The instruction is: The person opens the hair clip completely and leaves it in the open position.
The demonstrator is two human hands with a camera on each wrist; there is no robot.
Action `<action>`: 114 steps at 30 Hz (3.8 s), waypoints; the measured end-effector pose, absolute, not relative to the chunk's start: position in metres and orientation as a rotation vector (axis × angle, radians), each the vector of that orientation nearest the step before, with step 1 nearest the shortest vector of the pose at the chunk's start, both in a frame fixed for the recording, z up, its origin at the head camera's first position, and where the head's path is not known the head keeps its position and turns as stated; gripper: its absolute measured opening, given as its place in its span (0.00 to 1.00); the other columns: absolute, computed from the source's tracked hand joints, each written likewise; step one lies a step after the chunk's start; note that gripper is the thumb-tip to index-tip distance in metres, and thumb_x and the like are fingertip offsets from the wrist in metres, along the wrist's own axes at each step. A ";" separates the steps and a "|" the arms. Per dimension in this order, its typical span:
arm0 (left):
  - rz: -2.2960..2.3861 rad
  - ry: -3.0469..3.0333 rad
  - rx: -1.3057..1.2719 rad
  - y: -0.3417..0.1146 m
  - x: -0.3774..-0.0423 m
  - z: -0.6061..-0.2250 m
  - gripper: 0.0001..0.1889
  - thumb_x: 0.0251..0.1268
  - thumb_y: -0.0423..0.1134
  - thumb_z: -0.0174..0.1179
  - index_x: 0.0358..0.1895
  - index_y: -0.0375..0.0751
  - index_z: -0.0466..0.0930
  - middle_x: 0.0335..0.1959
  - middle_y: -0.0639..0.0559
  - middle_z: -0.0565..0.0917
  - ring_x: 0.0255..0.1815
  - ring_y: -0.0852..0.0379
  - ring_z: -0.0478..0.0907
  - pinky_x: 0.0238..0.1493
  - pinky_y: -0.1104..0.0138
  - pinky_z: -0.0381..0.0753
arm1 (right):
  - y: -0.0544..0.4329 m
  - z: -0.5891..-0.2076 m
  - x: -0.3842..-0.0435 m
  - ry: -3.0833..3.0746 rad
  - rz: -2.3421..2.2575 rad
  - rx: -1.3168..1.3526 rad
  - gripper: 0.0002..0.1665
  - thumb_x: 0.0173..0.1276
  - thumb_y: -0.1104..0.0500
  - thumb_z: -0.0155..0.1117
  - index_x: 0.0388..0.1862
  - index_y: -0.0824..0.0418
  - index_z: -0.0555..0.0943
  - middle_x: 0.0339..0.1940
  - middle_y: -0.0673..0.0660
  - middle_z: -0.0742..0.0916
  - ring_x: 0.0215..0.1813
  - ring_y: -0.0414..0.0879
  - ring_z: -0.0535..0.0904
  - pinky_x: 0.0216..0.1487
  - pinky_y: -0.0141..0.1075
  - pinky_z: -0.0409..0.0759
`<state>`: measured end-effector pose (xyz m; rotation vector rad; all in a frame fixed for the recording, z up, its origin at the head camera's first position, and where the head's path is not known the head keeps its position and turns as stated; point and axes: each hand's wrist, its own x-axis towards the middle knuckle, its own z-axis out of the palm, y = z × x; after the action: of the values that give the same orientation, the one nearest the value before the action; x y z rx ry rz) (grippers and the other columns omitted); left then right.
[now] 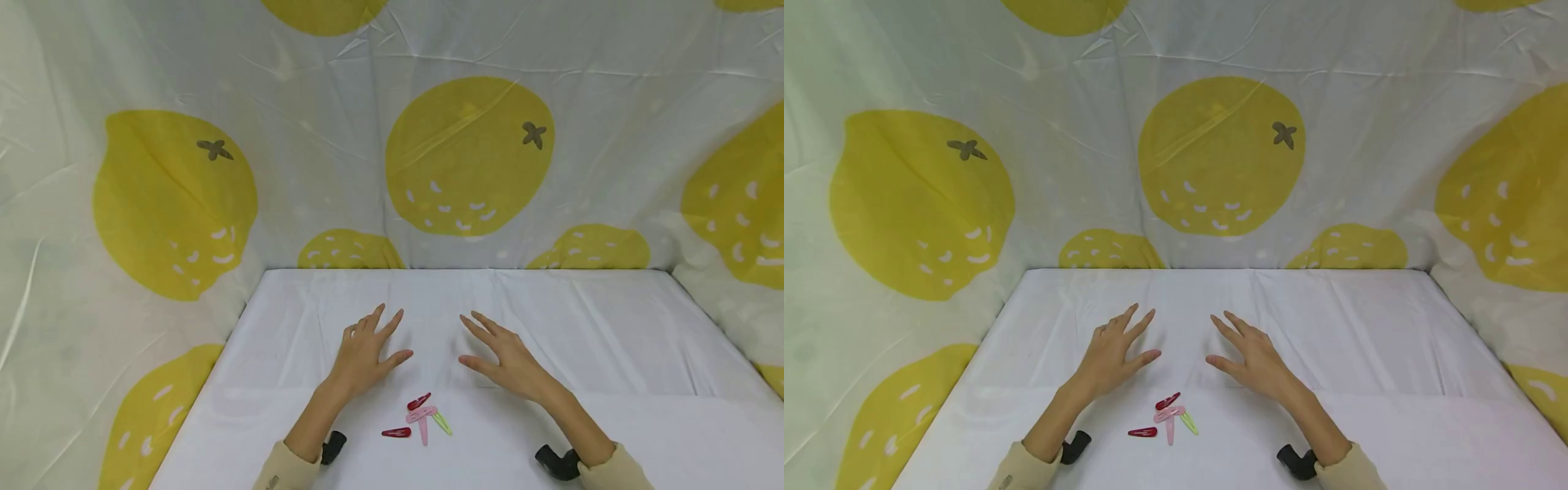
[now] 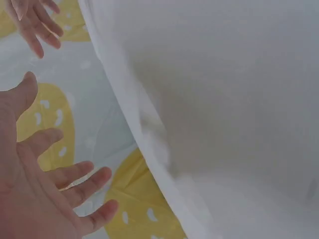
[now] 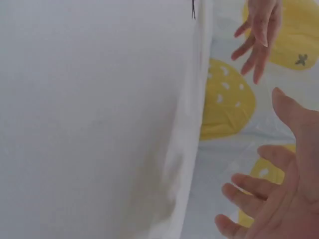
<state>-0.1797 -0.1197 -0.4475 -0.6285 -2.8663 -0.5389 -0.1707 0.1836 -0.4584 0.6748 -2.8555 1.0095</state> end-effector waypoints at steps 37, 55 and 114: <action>-0.867 -2.917 -0.894 -0.111 -0.148 -0.463 0.11 0.40 0.40 0.86 0.30 0.50 0.95 0.23 0.55 0.76 0.26 0.72 0.61 0.38 0.69 0.54 | 0.130 -0.497 -0.158 -2.757 1.725 0.957 0.10 0.63 0.60 0.77 0.43 0.61 0.93 0.41 0.57 0.93 0.42 0.32 0.87 0.39 0.25 0.83; -0.865 -2.877 -0.887 -0.109 -0.149 -0.468 0.05 0.47 0.37 0.82 0.27 0.48 0.95 0.21 0.57 0.75 0.25 0.73 0.59 0.38 0.70 0.53 | 0.125 -0.502 -0.155 -2.737 1.608 0.892 0.03 0.65 0.57 0.76 0.33 0.56 0.92 0.31 0.48 0.91 0.28 0.26 0.74 0.29 0.23 0.73; -1.192 -2.678 -0.493 -0.060 -0.236 -0.438 0.02 0.57 0.28 0.73 0.28 0.36 0.93 0.22 0.47 0.89 0.24 0.61 0.68 0.27 0.72 0.63 | 0.135 -0.468 -0.216 -2.433 1.502 0.303 0.05 0.65 0.62 0.76 0.35 0.64 0.90 0.14 0.46 0.62 0.19 0.32 0.53 0.23 0.28 0.53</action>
<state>-0.2363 -0.0600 -0.4381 -0.4935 -2.6781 -1.1920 -0.2160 0.1350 -0.4678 0.3031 -2.4327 1.5016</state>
